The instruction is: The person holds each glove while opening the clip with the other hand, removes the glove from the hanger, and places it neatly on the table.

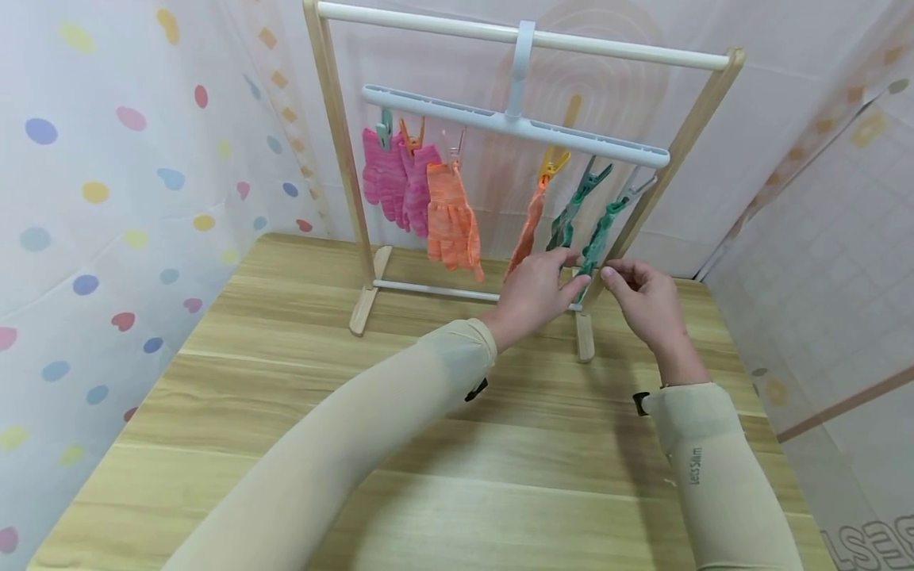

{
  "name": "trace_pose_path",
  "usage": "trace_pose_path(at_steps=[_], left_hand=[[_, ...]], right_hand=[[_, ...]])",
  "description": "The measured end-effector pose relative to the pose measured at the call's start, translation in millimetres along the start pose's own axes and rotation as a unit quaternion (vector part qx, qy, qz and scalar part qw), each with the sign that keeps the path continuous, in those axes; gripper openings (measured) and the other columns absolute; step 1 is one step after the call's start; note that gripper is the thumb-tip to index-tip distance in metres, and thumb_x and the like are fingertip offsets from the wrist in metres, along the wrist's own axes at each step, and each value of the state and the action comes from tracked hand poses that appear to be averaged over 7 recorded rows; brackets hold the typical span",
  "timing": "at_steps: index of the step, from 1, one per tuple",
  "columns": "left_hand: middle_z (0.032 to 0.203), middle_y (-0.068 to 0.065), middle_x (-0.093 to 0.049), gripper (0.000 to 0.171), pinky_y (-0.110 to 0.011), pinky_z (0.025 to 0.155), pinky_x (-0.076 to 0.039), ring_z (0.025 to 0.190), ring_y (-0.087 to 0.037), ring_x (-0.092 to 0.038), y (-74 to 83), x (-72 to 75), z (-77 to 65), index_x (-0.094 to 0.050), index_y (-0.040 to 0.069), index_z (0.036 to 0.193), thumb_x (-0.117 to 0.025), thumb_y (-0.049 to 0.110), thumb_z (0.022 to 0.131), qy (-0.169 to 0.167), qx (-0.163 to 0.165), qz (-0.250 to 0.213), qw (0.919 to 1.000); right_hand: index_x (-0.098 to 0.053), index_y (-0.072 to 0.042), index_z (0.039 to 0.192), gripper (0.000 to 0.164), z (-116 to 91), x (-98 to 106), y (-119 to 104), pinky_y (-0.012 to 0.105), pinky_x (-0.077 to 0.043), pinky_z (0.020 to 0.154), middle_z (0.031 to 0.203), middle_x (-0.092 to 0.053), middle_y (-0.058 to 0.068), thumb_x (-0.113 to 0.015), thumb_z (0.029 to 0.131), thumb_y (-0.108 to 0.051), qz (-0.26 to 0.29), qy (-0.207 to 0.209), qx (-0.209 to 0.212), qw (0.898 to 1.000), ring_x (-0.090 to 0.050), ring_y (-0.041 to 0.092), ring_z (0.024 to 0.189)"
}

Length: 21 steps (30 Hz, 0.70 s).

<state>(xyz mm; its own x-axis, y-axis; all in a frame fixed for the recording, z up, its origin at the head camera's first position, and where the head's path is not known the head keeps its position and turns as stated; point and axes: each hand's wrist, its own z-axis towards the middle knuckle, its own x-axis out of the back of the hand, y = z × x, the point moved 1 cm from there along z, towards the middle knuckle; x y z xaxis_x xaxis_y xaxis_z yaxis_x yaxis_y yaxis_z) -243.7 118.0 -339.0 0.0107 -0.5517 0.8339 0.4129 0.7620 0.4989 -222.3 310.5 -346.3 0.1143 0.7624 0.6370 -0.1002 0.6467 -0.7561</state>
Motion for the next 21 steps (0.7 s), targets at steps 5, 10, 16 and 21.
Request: trace_pose_path(at_steps=[5, 10, 16, 21], left_hand=[[0.145, 0.012, -0.069, 0.05, -0.023, 0.098, -0.058, 0.129, -0.006, -0.067, 1.4, -4.1, 2.6, -0.06, 0.023, 0.15, -0.059, 0.049, 0.109, -0.006, -0.008, -0.008, 0.9999], [0.142, 0.01, -0.071, 0.047, -0.023, 0.098, -0.058, 0.125, -0.007, -0.069, 1.9, -4.0, 5.2, -0.062, 0.02, 0.148, -0.057, 0.047, 0.11, -0.005, -0.015, -0.019, 0.9997], [0.138, 0.008, -0.074, 0.044, -0.021, 0.098, -0.058, 0.123, -0.007, -0.071, 2.6, -3.8, 9.4, -0.065, 0.019, 0.145, -0.057, 0.045, 0.111, 0.004, -0.012, -0.023, 0.9997], [0.13, 0.008, -0.077, 0.041, -0.019, 0.093, -0.059, 0.113, -0.005, -0.074, 3.2, -3.9, 12.5, -0.068, 0.02, 0.142, -0.057, 0.043, 0.111, 0.004, -0.001, -0.022, 0.9997]], right_hand=[[-0.067, -0.002, 0.139, 0.057, 1.1, -2.0, 1.8, 0.012, -0.049, 0.075, 0.097, -0.069, -0.026, -0.056, 0.109, -0.05, -0.001, 0.0, -0.004, 1.0, -0.061, -0.008, 0.095], [-0.066, -0.002, 0.141, 0.058, 3.7, -2.8, 1.1, 0.011, -0.048, 0.076, 0.093, -0.066, -0.034, -0.055, 0.11, -0.05, 0.0, -0.006, -0.006, 1.0, -0.062, -0.007, 0.097], [-0.066, -0.001, 0.14, 0.056, 5.1, -3.7, 3.3, 0.011, -0.048, 0.075, 0.091, -0.065, -0.036, -0.056, 0.11, -0.047, 0.007, -0.006, -0.008, 1.0, -0.063, -0.007, 0.097], [-0.067, -0.002, 0.139, 0.057, 5.8, -5.8, 4.2, 0.012, -0.049, 0.077, 0.106, -0.076, -0.011, -0.056, 0.109, -0.05, 0.002, -0.005, -0.011, 1.0, -0.063, -0.004, 0.099]])
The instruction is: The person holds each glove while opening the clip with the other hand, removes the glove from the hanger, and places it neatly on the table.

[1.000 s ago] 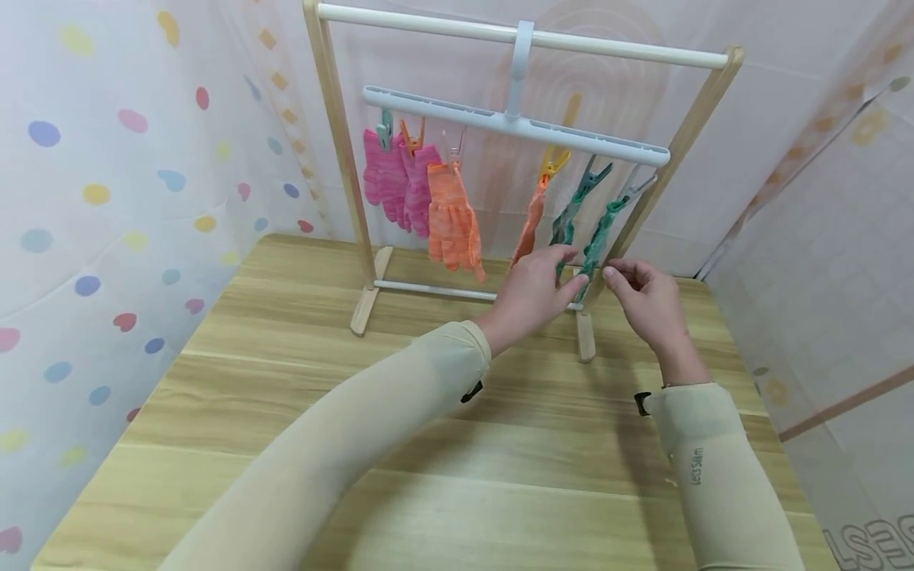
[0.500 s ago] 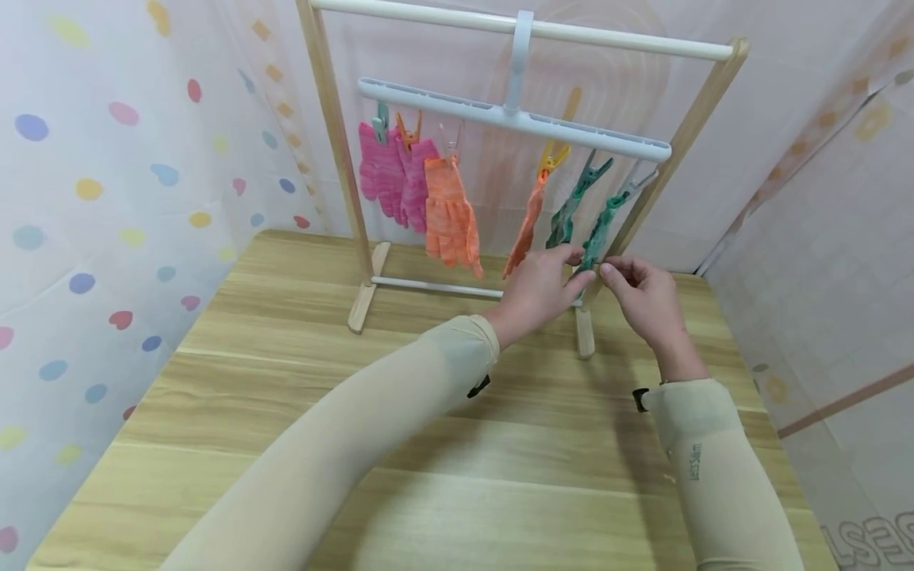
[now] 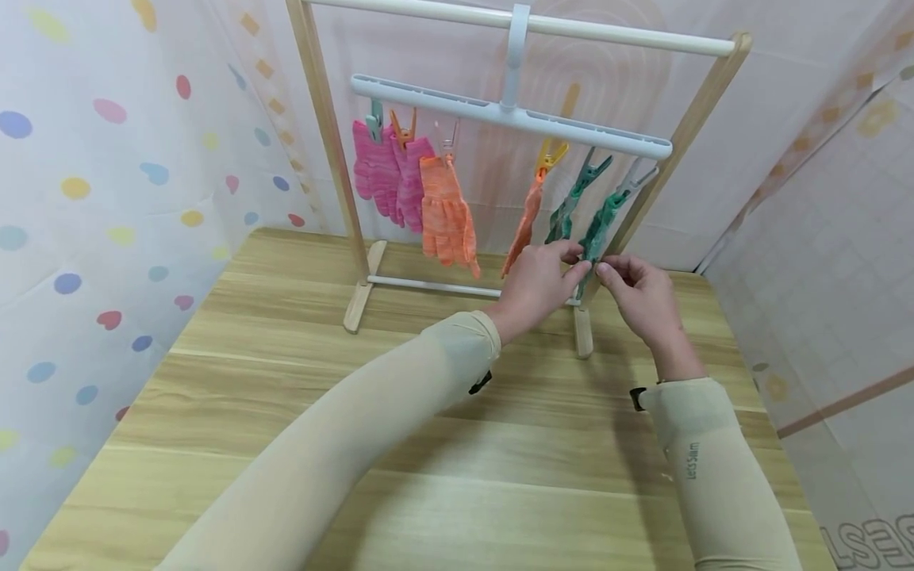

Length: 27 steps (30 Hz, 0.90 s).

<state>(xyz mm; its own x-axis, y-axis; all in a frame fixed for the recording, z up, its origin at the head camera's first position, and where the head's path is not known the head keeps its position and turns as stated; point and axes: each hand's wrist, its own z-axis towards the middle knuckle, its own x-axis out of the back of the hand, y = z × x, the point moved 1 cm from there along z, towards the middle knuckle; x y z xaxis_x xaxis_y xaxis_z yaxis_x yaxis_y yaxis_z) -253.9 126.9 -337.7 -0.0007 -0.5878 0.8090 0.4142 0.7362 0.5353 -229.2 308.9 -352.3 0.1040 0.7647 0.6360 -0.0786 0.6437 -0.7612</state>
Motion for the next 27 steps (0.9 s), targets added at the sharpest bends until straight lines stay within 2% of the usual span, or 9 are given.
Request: trace_pose_path(at_steps=[4, 6, 10, 15, 19, 23, 27], left_hand=[[0.123, 0.008, -0.079, 0.042, -0.02, 0.089, -0.06, 0.103, -0.005, -0.075, 0.7, -1.5, 1.3, -0.069, 0.019, 0.141, -0.057, 0.045, 0.11, 0.004, -0.01, 0.003, 0.9999], [0.121, 0.008, -0.08, 0.043, -0.02, 0.087, -0.06, 0.1, -0.005, -0.075, 1.2, -2.2, 1.7, -0.07, 0.019, 0.141, -0.057, 0.046, 0.11, 0.004, -0.017, 0.004, 0.9998], [0.122, 0.009, -0.079, 0.041, -0.019, 0.087, -0.059, 0.102, -0.004, -0.075, 3.4, -3.9, 3.1, -0.071, 0.02, 0.139, -0.057, 0.046, 0.111, 0.004, -0.023, 0.002, 0.9997], [0.121, 0.01, -0.079, 0.034, -0.017, 0.081, -0.058, 0.098, -0.002, -0.073, 6.3, -6.3, 5.4, -0.073, 0.022, 0.135, -0.058, 0.041, 0.111, 0.007, -0.014, -0.014, 0.9998], [0.117, 0.01, -0.08, 0.032, -0.016, 0.075, -0.057, 0.092, -0.002, -0.072, 7.8, -8.0, 6.5, -0.074, 0.022, 0.132, -0.058, 0.041, 0.111, 0.008, -0.009, -0.019, 0.9997], [0.115, 0.01, -0.08, 0.031, -0.018, 0.075, -0.057, 0.092, -0.003, -0.073, 9.0, -9.5, 6.9, -0.075, 0.022, 0.127, -0.059, 0.043, 0.11, 0.015, -0.006, -0.022, 0.9996], [0.113, 0.01, -0.08, 0.029, -0.019, 0.076, -0.057, 0.093, -0.003, -0.073, 10.5, -10.9, 7.9, -0.074, 0.022, 0.123, -0.059, 0.043, 0.11, 0.016, 0.007, -0.029, 0.9994]], right_hand=[[-0.067, -0.004, 0.141, 0.063, -0.4, -1.4, -0.3, 0.013, -0.049, 0.078, 0.125, -0.076, 0.015, -0.055, 0.107, -0.056, -0.014, -0.002, -0.01, 1.0, -0.063, -0.002, 0.102], [-0.066, -0.006, 0.142, 0.064, -0.5, -1.8, -0.4, 0.013, -0.049, 0.079, 0.13, -0.074, 0.019, -0.054, 0.107, -0.058, -0.02, -0.005, -0.014, 1.0, -0.062, -0.002, 0.103], [-0.066, -0.005, 0.142, 0.062, -0.8, -1.9, 0.1, 0.012, -0.048, 0.081, 0.132, -0.072, 0.022, -0.052, 0.109, -0.056, -0.022, -0.01, -0.016, 1.0, -0.06, -0.003, 0.102], [-0.068, -0.004, 0.139, 0.059, 0.9, -1.6, 1.5, 0.011, -0.048, 0.082, 0.13, -0.073, 0.023, -0.052, 0.11, -0.053, -0.022, -0.011, -0.006, 1.0, -0.06, -0.006, 0.1], [-0.07, -0.004, 0.134, 0.057, 1.4, 0.2, 2.4, 0.013, -0.049, 0.082, 0.122, -0.077, 0.012, -0.053, 0.11, -0.052, -0.019, -0.011, -0.002, 1.0, -0.06, -0.006, 0.099], [-0.072, -0.002, 0.131, 0.051, 1.8, 2.1, 3.9, 0.013, -0.049, 0.082, 0.115, -0.078, 0.003, -0.054, 0.111, -0.045, -0.018, -0.016, 0.015, 1.0, -0.06, -0.008, 0.096], [-0.071, 0.0, 0.132, 0.041, 4.2, 1.7, 8.1, 0.01, -0.049, 0.081, 0.122, -0.078, 0.016, -0.052, 0.114, -0.031, -0.015, -0.028, 0.039, 0.999, -0.061, -0.01, 0.093]])
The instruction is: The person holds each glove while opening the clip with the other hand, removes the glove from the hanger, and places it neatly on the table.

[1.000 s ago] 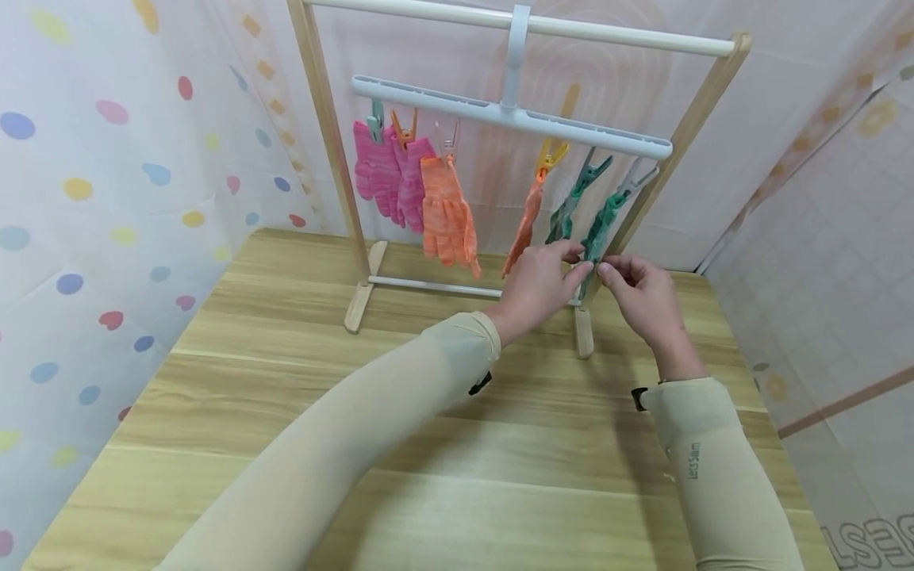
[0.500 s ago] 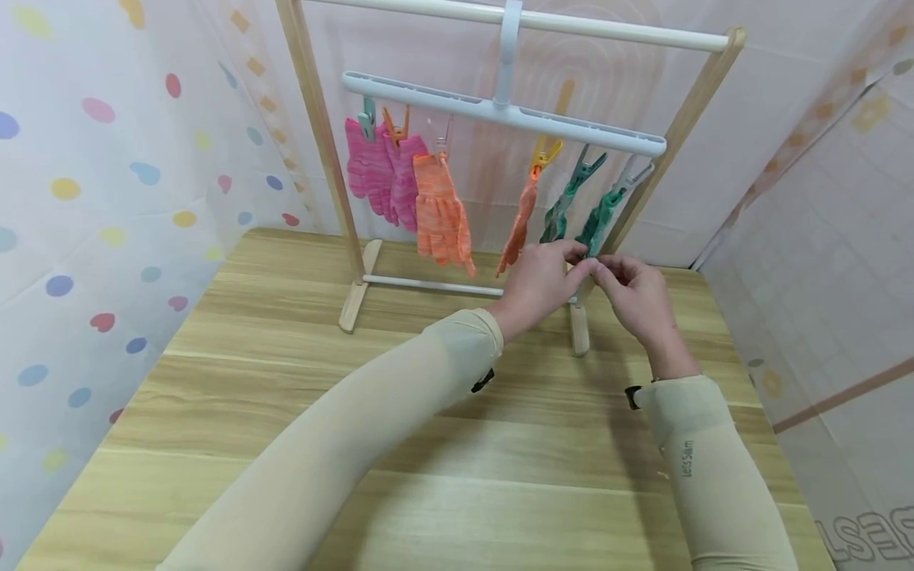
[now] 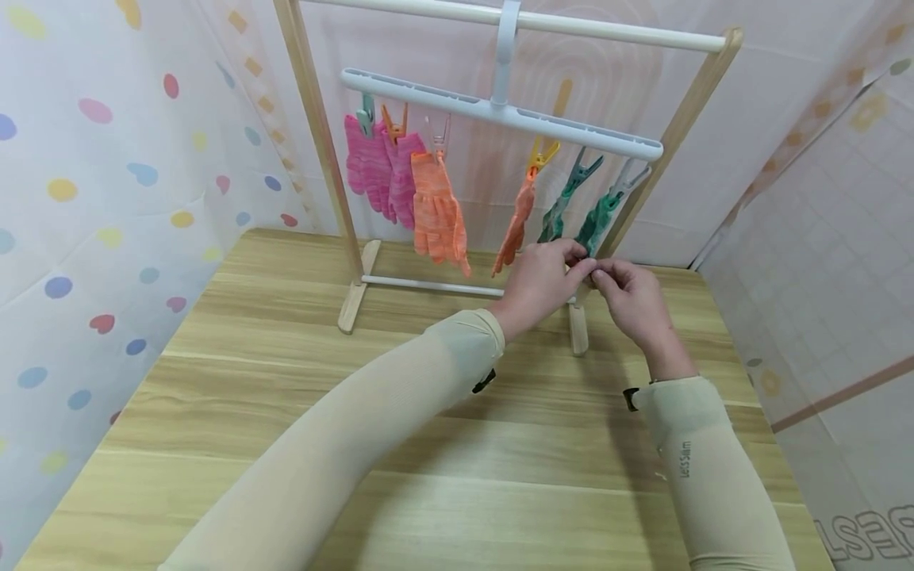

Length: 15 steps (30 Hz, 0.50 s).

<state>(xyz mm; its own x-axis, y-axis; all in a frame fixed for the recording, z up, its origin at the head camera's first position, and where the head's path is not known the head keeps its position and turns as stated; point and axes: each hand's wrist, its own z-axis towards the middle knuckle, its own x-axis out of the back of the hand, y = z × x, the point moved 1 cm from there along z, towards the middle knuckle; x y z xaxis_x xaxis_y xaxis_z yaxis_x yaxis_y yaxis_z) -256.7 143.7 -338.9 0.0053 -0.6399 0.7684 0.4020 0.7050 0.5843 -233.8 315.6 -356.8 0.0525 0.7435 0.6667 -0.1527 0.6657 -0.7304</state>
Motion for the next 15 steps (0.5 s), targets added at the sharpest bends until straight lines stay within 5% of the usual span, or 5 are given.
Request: trace_pose_path(at_steps=[8, 15], left_hand=[[0.115, 0.009, -0.079, 0.025, -0.019, 0.081, -0.059, 0.097, -0.005, -0.074, 4.8, -4.2, 2.3, -0.074, 0.022, 0.123, -0.06, 0.038, 0.11, 0.008, 0.023, 0.011, 0.9996], [0.113, 0.008, -0.079, 0.021, -0.021, 0.083, -0.059, 0.098, -0.007, -0.074, 4.2, -5.9, 2.9, -0.075, 0.021, 0.12, -0.06, 0.033, 0.11, 0.017, 0.019, 0.004, 0.9997]], right_hand=[[-0.069, 0.005, 0.134, 0.034, 3.1, 3.1, 5.9, 0.006, -0.051, 0.084, 0.127, -0.072, 0.028, -0.047, 0.115, -0.014, 0.015, -0.028, 0.029, 0.999, -0.061, -0.013, 0.096], [-0.072, 0.001, 0.13, 0.03, 3.4, 12.1, 5.7, 0.007, -0.051, 0.084, 0.111, -0.076, -0.003, -0.053, 0.113, -0.016, 0.021, -0.028, 0.028, 0.999, -0.064, -0.012, 0.097]])
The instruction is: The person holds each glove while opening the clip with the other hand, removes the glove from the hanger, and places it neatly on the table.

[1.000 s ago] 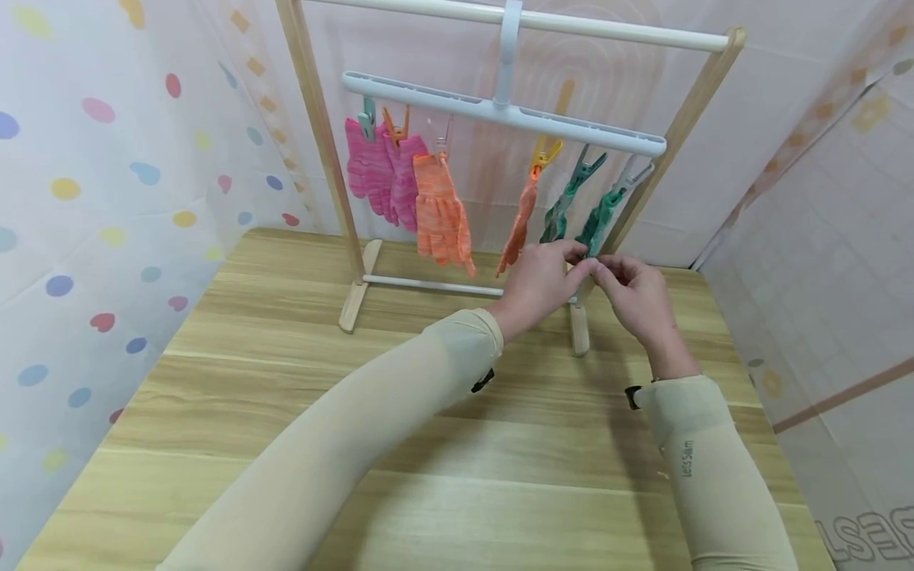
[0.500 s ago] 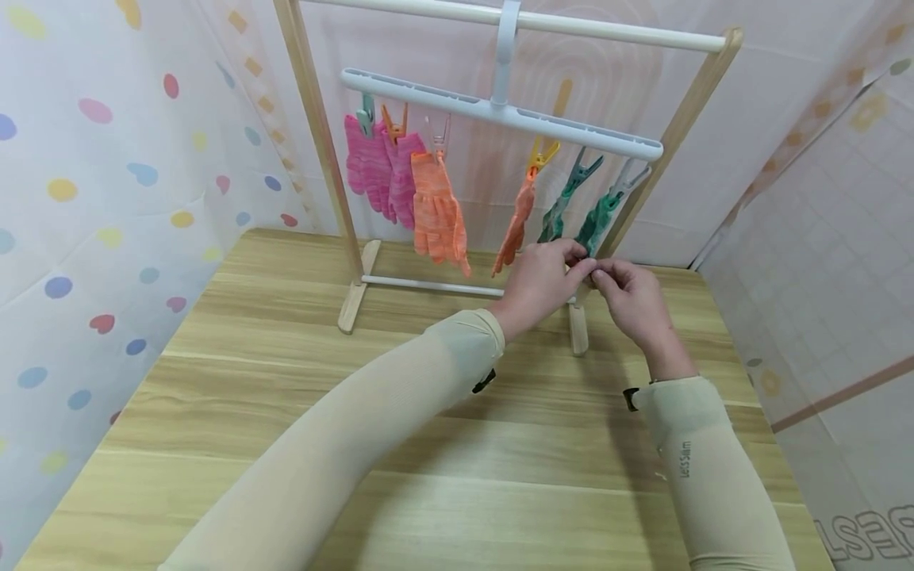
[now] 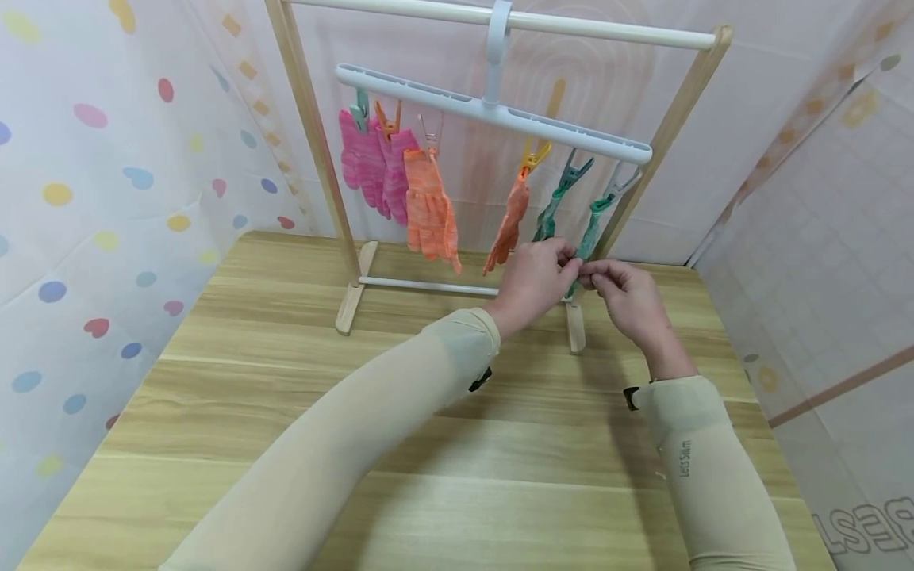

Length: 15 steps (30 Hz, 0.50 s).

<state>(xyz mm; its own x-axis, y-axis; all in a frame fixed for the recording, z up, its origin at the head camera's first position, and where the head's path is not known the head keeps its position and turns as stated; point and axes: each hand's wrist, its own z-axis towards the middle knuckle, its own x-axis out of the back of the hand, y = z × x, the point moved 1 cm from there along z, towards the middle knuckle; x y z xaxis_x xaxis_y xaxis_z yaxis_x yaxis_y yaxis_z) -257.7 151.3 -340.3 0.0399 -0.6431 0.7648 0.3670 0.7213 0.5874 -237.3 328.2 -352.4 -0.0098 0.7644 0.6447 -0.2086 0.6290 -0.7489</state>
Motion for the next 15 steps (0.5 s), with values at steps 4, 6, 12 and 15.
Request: trace_pose_path(at_steps=[4, 6, 12, 15], left_hand=[[0.106, 0.008, -0.079, 0.018, -0.019, 0.077, -0.057, 0.088, -0.006, -0.072, -2.7, -1.4, -1.1, -0.074, 0.02, 0.113, -0.061, 0.032, 0.11, 0.024, -0.005, -0.009, 0.9996], [0.103, 0.009, -0.078, 0.018, -0.017, 0.073, -0.055, 0.082, -0.004, -0.069, -4.3, -2.3, -2.3, -0.074, 0.02, 0.112, -0.062, 0.032, 0.109, 0.035, -0.006, -0.01, 0.9993], [0.095, 0.008, -0.078, 0.02, -0.017, 0.067, -0.052, 0.073, -0.002, -0.066, -8.5, -4.5, -9.3, -0.076, 0.017, 0.112, -0.063, 0.032, 0.109, 0.073, -0.012, -0.007, 0.9973], [0.099, 0.007, -0.08, 0.021, -0.016, 0.069, -0.052, 0.078, -0.002, -0.069, -7.0, -6.0, -14.5, -0.077, 0.016, 0.114, -0.064, 0.031, 0.108, 0.095, -0.009, -0.018, 0.9953]], right_hand=[[-0.072, -0.002, 0.133, 0.034, 6.8, 7.0, 4.8, 0.006, -0.05, 0.085, 0.112, -0.075, -0.01, -0.055, 0.113, -0.024, 0.0, -0.012, -0.001, 1.0, -0.064, -0.013, 0.098], [-0.071, -0.003, 0.135, 0.036, 10.4, 10.1, 7.3, 0.005, -0.05, 0.086, 0.113, -0.075, -0.01, -0.056, 0.113, -0.027, 0.0, -0.019, -0.002, 1.0, -0.063, -0.013, 0.099], [-0.071, -0.002, 0.134, 0.041, 19.8, 17.9, 13.4, 0.007, -0.05, 0.082, 0.102, -0.07, -0.026, -0.058, 0.112, -0.034, -0.011, -0.027, 0.012, 1.0, -0.062, -0.014, 0.097], [-0.072, -0.002, 0.133, 0.044, 26.0, 24.1, 15.8, 0.009, -0.049, 0.082, 0.101, -0.072, -0.025, -0.058, 0.111, -0.038, -0.017, -0.038, 0.024, 0.999, -0.062, -0.013, 0.097]])
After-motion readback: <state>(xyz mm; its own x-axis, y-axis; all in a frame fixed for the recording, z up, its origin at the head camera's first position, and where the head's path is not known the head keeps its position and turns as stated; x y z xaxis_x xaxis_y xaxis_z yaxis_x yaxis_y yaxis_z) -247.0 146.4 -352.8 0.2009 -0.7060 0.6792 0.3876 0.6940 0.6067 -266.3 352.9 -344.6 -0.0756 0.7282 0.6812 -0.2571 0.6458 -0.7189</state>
